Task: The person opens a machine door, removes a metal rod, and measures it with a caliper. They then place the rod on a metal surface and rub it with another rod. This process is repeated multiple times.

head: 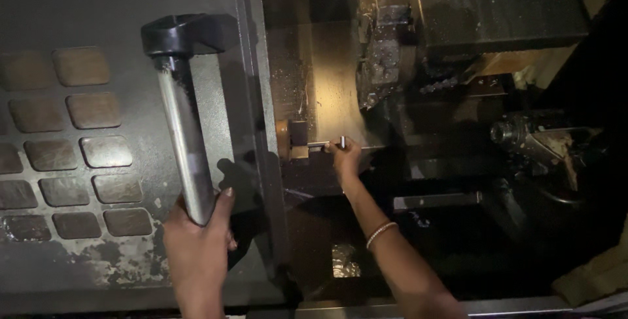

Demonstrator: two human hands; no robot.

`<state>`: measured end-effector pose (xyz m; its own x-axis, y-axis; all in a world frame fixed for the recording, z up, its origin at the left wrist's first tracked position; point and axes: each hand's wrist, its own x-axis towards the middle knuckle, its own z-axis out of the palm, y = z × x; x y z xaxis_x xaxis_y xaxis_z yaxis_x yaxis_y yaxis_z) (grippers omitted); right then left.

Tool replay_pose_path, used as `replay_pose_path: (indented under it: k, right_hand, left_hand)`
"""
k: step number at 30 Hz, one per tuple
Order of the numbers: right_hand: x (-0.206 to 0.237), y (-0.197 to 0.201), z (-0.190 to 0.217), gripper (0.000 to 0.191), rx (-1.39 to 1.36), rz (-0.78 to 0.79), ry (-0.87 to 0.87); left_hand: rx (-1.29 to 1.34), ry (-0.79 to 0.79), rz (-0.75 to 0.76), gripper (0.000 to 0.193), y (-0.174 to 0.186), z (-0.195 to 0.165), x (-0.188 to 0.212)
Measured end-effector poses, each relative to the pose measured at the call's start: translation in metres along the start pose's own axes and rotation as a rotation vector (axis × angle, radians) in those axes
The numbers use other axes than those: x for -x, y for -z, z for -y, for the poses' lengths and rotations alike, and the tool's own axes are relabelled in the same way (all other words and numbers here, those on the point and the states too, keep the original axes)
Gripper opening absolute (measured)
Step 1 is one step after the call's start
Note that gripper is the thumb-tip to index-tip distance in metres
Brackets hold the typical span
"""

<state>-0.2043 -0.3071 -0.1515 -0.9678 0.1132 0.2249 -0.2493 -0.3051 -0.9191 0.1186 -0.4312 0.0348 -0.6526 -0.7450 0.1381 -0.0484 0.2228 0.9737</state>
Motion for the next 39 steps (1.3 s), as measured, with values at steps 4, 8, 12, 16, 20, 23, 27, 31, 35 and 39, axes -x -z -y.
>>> replay_pose_path:
  k: [4, 8, 12, 16, 20, 23, 27, 31, 35, 39]
  right_hand:
    - [0.004, 0.0, 0.001, 0.014, 0.105, -0.053, -0.063]
    - [0.005, -0.002, -0.004, 0.015, 0.11, -0.061, 0.007]
    - [0.004, -0.004, -0.001, 0.016, 0.11, -0.037, 0.001]
    - [0.002, -0.012, 0.011, 0.014, 0.054, 0.014, -0.519]
    - [0.0, -0.027, 0.015, 0.02, -0.099, 0.001, -0.559]
    - [-0.002, -0.029, 0.013, 0.017, -0.079, 0.025, -0.418]
    - [-0.007, -0.026, 0.016, 0.014, -0.019, 0.046, -0.427]
    - [-0.004, -0.027, 0.021, 0.016, -0.031, 0.032, -0.502]
    - [0.025, -0.008, 0.013, 0.033, -0.141, 0.072, -0.626]
    - [0.068, 0.034, 0.0, 0.034, -0.255, 0.21, -0.664]
  left_hand:
    - [-0.037, 0.011, -0.004, 0.025, -0.001, -0.001, 0.0]
    - [-0.037, -0.013, -0.025, 0.025, -0.002, -0.002, 0.002]
    - [0.01, -0.019, -0.026, 0.026, -0.003, -0.004, 0.002]
    - [-0.06, 0.007, -0.037, 0.026, -0.001, -0.007, 0.002]
    - [-0.093, -0.01, -0.031, 0.029, 0.0, -0.008, 0.0]
    - [-0.056, -0.047, -0.042, 0.03, -0.001, -0.007, 0.0]
    - [-0.112, -0.014, -0.046, 0.03, 0.0, -0.004, -0.002]
    - [-0.088, -0.006, -0.034, 0.028, -0.001, 0.004, -0.009]
    - [-0.009, -0.051, 0.023, 0.031, -0.002, 0.019, -0.018]
    - [0.142, -0.121, 0.172, 0.031, 0.003, 0.026, -0.027]
